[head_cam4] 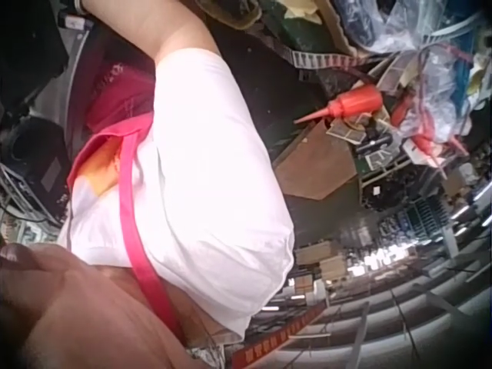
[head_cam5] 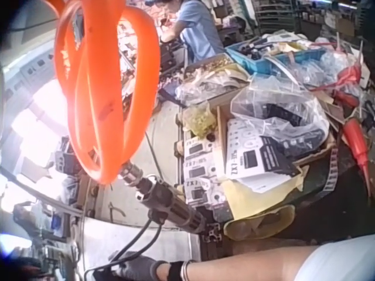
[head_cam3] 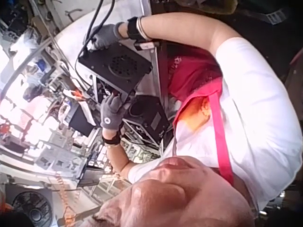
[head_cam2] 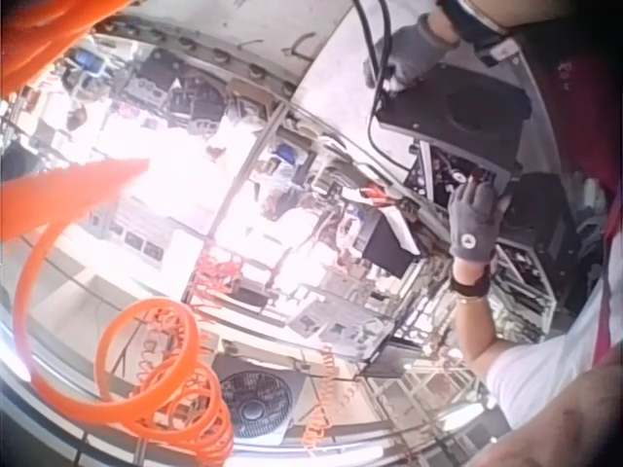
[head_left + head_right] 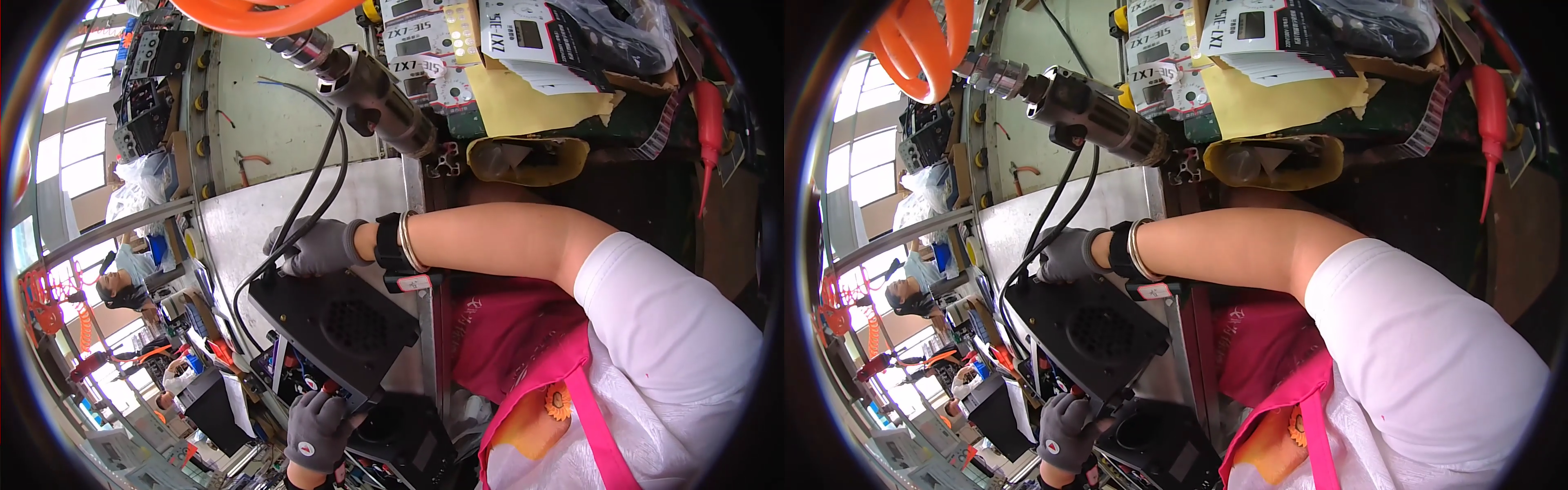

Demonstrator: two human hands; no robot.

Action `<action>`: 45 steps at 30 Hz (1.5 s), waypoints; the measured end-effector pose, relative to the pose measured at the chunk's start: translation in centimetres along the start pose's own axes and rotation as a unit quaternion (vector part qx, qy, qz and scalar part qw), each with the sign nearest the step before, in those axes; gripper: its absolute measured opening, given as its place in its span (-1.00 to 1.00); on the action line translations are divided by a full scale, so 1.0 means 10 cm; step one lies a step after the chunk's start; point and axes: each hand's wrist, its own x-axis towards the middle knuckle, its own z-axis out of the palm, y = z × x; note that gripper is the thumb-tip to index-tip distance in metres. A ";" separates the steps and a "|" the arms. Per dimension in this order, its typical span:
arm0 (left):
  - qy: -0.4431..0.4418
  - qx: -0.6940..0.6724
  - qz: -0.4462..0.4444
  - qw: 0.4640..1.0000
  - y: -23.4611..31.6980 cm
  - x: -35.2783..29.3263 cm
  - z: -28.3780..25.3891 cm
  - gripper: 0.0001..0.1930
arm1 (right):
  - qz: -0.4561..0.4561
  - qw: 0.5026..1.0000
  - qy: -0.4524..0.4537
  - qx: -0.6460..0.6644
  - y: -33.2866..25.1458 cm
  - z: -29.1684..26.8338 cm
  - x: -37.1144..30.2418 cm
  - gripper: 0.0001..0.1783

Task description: Assembling and labeling components for electronic welding machines on a factory assembly line.

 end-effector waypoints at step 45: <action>0.039 -0.010 -0.029 0.999 -0.09 0.01 -0.02 -0.68 | -0.014 0.943 0.040 -0.331 -0.52 0.16 -0.72 -0.54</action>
